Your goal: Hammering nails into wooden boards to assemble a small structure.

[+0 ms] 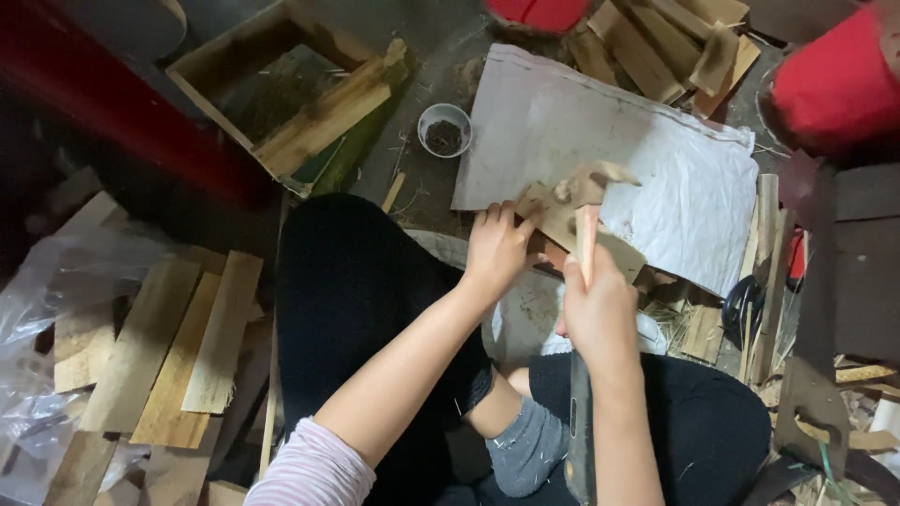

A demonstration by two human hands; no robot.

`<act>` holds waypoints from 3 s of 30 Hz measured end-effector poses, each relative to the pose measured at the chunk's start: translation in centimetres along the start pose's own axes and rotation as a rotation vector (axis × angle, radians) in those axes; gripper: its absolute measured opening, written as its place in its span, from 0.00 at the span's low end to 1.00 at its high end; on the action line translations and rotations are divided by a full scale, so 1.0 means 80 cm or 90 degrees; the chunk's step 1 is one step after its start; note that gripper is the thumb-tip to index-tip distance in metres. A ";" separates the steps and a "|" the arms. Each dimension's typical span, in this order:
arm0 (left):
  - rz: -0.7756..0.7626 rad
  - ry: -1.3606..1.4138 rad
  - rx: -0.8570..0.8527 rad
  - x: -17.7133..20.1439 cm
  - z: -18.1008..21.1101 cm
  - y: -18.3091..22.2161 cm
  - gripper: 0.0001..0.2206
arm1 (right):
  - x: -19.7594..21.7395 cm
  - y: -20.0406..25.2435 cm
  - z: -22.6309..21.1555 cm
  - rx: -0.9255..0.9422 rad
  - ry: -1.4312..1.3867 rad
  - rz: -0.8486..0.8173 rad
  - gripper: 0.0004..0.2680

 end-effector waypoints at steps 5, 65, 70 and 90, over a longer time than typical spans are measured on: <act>-0.014 0.003 0.001 -0.005 0.001 0.005 0.34 | -0.002 0.001 0.009 0.002 -0.001 -0.012 0.12; -0.096 0.035 0.038 0.040 0.010 -0.003 0.33 | -0.057 -0.001 0.216 0.075 -0.651 -0.132 0.13; -0.022 -0.104 0.027 0.095 -0.055 -0.086 0.05 | -0.032 -0.016 0.242 0.146 -0.765 -0.136 0.12; -0.242 -0.253 0.178 -0.062 -0.230 -0.156 0.06 | -0.041 -0.055 0.269 -0.064 -0.841 -0.013 0.14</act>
Point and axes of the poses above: each hand's wrist, its own y-axis away from the middle knuckle, its own x-axis out of the back of the hand, z = x × y, the point moved 7 cm from there along -y, towards the middle knuckle, and after that the axes turned 7 degrees about y, right-handed, at the moved point
